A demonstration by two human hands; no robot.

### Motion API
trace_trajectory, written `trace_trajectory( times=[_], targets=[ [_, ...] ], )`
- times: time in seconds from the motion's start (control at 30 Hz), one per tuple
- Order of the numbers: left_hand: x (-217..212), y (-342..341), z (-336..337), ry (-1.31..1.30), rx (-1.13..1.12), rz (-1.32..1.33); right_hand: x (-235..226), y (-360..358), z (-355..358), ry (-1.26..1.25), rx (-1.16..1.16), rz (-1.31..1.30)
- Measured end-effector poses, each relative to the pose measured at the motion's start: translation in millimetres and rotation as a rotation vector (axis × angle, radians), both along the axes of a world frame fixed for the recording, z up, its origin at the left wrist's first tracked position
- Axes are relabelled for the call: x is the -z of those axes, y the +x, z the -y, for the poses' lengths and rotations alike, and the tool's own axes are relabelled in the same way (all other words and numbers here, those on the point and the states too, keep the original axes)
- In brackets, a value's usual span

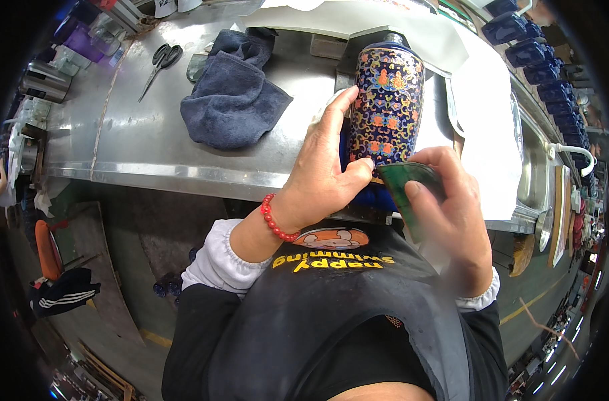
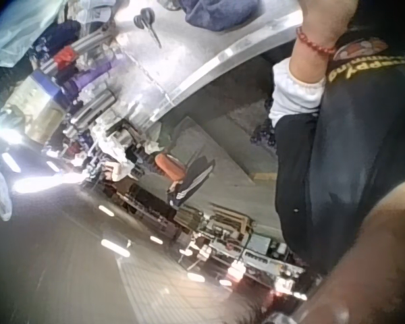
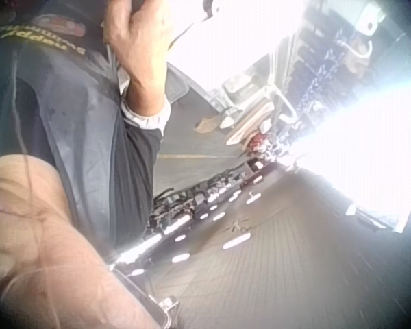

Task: The person applies a decorative sticker to a blue bottle, smooths it with a green card, and trims the excess with a small blade. They repeat the process on another bottle, aligning and smoothing the sticker while occasionally rotating the bottle.

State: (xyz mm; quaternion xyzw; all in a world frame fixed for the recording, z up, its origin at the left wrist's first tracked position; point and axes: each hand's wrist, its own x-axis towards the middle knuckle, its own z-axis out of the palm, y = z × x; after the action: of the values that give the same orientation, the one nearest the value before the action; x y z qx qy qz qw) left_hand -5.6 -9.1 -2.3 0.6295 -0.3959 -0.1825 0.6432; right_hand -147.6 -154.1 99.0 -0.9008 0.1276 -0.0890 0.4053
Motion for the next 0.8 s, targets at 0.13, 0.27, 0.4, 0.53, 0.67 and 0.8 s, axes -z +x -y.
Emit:
trace_trajectory(
  times=[0.13,0.27,0.4,0.53,0.67,0.8],
  targets=[
    [1.3,-0.1,0.2,-0.001,0.0,0.009,-1.0,-0.6,1.2,0.035,0.018,-0.017],
    [1.7,-0.7,1.0,-0.013,-0.005,0.019,0.2,-0.7,0.7,0.035,0.019,-0.039],
    [1.4,-1.5,1.2,-0.014,-0.009,0.018,1.3,-1.8,-0.4,0.082,0.035,-0.049],
    [0.8,-1.2,0.9,-0.006,-0.016,0.048,2.8,-3.8,-0.3,0.055,0.032,-0.032],
    [-0.4,-1.4,0.1,0.0,-0.014,0.045,7.7,-4.7,-1.0,0.056,0.019,0.008],
    [-1.6,-1.0,0.1,0.004,-0.014,0.05,11.4,-7.6,-3.2,0.113,0.063,0.019]
  ],
)
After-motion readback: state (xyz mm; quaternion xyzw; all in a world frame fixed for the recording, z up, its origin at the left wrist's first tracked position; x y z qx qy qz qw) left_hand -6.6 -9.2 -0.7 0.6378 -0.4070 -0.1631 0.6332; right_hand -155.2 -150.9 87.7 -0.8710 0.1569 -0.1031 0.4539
